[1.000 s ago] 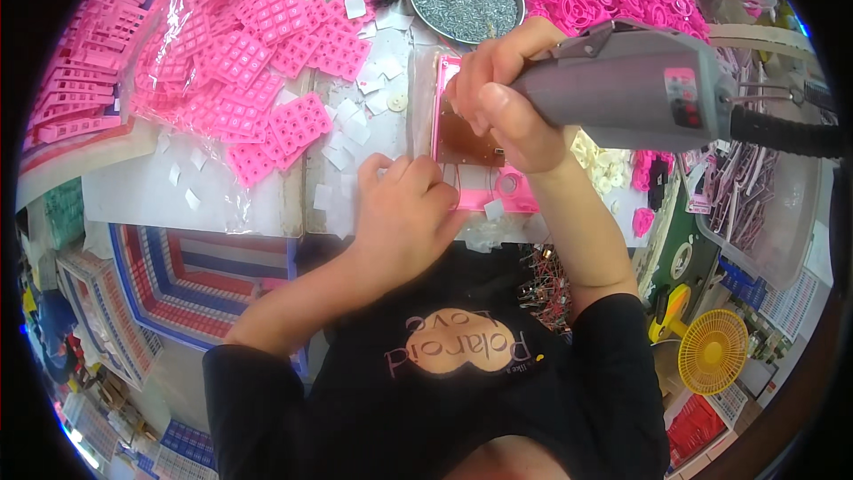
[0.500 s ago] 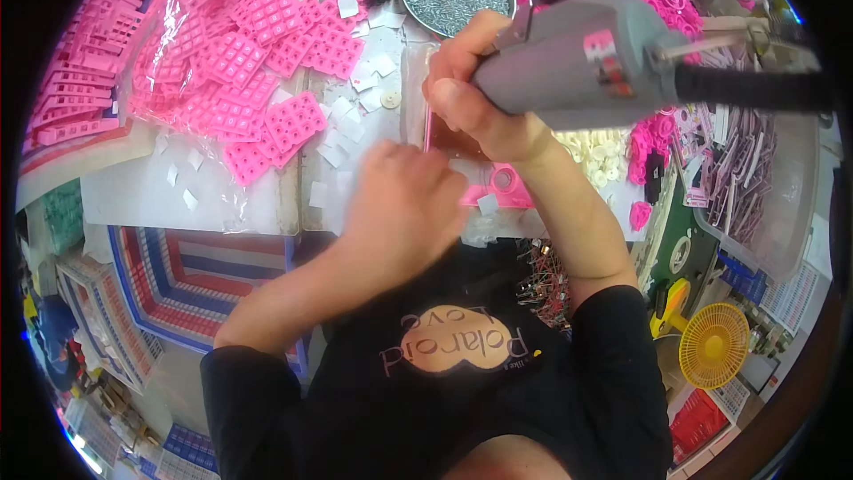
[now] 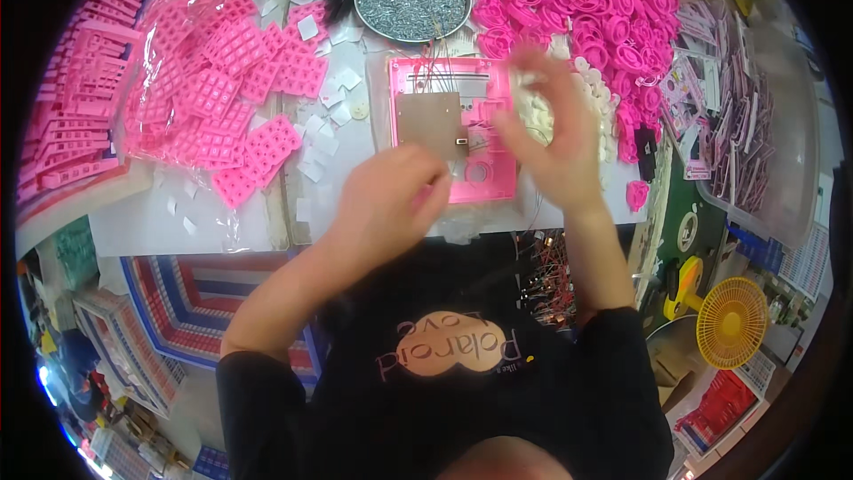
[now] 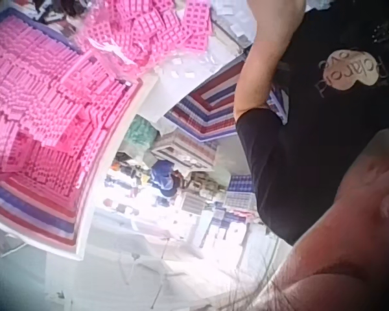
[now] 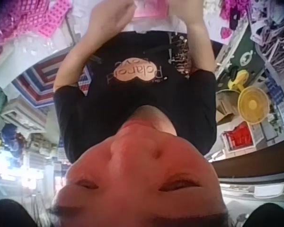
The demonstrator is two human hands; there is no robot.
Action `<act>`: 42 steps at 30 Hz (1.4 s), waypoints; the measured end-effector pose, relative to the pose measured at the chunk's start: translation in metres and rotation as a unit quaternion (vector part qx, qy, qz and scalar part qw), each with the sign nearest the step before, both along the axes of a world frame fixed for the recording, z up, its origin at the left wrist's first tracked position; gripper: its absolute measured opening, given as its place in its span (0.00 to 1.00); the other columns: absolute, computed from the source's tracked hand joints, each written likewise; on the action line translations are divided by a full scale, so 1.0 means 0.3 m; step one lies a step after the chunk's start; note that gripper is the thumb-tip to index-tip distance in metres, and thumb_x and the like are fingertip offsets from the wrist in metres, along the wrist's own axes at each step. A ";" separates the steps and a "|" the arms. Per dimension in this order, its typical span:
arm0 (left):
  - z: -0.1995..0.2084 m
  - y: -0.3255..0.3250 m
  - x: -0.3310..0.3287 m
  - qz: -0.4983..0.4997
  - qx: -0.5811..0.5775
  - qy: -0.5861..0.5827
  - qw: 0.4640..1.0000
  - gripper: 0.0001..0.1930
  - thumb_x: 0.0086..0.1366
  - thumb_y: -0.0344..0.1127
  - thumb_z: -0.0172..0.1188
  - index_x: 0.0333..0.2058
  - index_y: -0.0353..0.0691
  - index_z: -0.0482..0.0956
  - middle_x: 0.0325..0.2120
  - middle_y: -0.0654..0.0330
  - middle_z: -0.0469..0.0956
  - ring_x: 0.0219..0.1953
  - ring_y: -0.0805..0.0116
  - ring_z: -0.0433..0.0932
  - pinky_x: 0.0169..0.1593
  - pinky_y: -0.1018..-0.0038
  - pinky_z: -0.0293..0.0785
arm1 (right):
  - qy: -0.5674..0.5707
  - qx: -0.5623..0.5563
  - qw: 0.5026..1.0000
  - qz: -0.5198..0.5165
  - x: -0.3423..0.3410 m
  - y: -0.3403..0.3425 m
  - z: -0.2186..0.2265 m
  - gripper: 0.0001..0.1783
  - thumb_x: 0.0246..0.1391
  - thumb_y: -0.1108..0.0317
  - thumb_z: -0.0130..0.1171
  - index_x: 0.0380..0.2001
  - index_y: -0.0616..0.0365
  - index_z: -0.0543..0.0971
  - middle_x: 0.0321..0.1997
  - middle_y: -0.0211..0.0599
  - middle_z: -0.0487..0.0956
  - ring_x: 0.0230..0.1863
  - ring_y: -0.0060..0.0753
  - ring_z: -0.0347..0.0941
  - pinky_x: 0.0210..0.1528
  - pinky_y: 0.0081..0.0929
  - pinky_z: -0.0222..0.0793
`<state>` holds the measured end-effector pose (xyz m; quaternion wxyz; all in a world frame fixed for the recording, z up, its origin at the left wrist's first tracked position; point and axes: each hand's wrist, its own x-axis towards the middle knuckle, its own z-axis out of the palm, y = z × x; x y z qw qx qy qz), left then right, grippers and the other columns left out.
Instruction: Assembling the internal components of a toy pink phone using a glue gun.
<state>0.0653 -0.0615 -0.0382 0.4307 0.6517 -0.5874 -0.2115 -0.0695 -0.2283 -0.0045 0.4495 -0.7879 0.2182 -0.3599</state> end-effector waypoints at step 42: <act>0.055 0.029 0.049 0.052 0.180 0.110 0.976 0.07 0.58 0.27 0.65 0.35 0.34 0.80 0.22 0.58 0.79 0.21 0.69 0.75 0.29 0.74 0.72 | 0.183 -0.035 0.971 0.151 -0.019 0.097 -0.092 0.07 0.48 0.70 0.70 0.32 0.54 0.84 0.37 0.36 0.74 0.45 0.41 0.69 0.51 0.37 0.65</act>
